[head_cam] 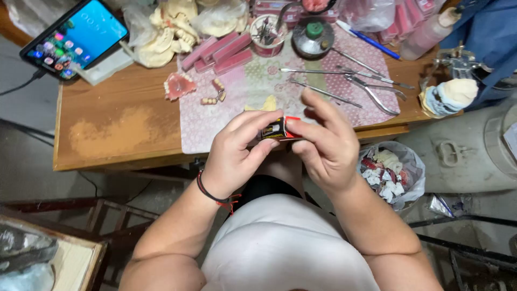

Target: The person prepares a small container of reddish paste by mixing it with a metal tool, then retrieves a paintbrush from a drawer. They proceed to paint a yellow dental mold with the reddish paste, applying it carefully to the inner surfaces.

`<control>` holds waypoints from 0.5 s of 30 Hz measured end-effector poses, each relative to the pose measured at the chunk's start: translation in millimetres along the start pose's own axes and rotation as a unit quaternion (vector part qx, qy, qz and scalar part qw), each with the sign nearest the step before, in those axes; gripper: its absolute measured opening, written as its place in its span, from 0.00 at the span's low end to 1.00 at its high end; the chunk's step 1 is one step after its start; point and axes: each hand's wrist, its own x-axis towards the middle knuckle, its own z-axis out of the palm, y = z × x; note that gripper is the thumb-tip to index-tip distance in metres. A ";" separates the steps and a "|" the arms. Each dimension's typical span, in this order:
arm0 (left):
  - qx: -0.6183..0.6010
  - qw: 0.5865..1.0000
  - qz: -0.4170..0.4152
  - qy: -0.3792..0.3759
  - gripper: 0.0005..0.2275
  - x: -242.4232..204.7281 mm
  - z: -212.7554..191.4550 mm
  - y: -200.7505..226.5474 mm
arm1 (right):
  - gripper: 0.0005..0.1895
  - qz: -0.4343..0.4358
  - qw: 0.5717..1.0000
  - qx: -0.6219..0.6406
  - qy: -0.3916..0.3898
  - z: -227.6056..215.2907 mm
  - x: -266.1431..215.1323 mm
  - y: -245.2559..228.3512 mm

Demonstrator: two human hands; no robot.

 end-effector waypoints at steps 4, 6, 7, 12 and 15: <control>0.000 1.000 0.021 0.003 0.18 3.5 -0.8 -4.5 | 0.24 0.022 0.999 0.034 -0.007 3.2 -0.3 6.3; 0.015 0.999 0.042 0.001 0.20 5.2 -4.1 -2.8 | 0.21 0.069 0.992 0.099 0.021 5.5 -0.9 12.5; 0.013 0.999 0.044 0.000 0.20 4.8 -11.9 -5.5 | 0.21 0.069 0.993 0.096 0.023 0.6 7.2 20.5; 0.147 0.983 0.090 0.067 0.10 3.9 -58.1 -20.1 | 0.15 -0.019 0.995 0.003 0.094 -24.4 70.4 55.7; 0.227 0.968 0.060 0.092 0.09 -2.3 -85.0 -43.7 | 0.13 -0.052 0.984 -0.164 0.045 -25.6 124.1 103.3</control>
